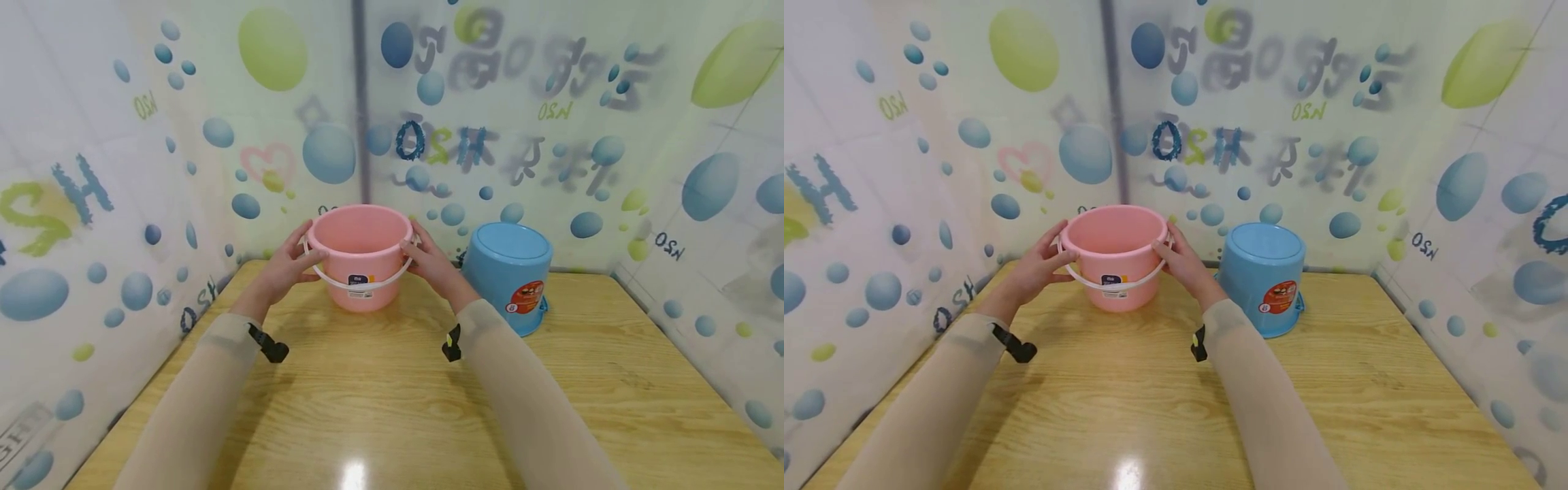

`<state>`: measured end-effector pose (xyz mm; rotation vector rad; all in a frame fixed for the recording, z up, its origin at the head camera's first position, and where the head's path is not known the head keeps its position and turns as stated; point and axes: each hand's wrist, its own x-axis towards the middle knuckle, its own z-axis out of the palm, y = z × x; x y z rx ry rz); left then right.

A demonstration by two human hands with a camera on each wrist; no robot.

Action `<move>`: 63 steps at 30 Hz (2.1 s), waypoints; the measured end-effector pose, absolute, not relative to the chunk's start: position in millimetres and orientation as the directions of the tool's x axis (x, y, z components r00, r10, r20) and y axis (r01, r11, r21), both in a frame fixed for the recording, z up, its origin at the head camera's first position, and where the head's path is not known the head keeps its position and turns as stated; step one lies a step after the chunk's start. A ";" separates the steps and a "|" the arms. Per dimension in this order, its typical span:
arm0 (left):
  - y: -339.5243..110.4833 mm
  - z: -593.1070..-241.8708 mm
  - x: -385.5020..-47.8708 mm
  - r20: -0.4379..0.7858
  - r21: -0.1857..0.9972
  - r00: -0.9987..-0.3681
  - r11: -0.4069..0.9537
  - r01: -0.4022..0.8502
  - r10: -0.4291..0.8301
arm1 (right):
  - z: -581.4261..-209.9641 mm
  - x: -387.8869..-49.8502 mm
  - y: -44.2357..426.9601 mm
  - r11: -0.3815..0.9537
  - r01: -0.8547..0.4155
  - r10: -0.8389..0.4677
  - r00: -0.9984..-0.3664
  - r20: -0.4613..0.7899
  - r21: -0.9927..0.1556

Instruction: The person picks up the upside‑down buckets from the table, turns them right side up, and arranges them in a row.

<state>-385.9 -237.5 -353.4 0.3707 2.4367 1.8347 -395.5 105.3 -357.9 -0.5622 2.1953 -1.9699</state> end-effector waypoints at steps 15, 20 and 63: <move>-241.1 -342.7 -369.8 0.245 0.863 -0.949 0.402 0.307 0.199 | -343.3 -372.3 112.3 0.219 -0.209 -0.205 -0.965 0.165 -0.953; -238.4 -330.2 -357.9 0.286 0.800 -0.945 0.502 0.328 0.161 | -329.0 -360.3 124.7 0.224 -0.243 -0.223 -0.956 0.193 -0.944; -87.4 -343.4 -281.4 0.315 0.761 -0.610 0.191 0.620 0.727 | -361.2 -225.4 251.2 0.448 -0.550 -0.517 -0.803 0.298 -0.705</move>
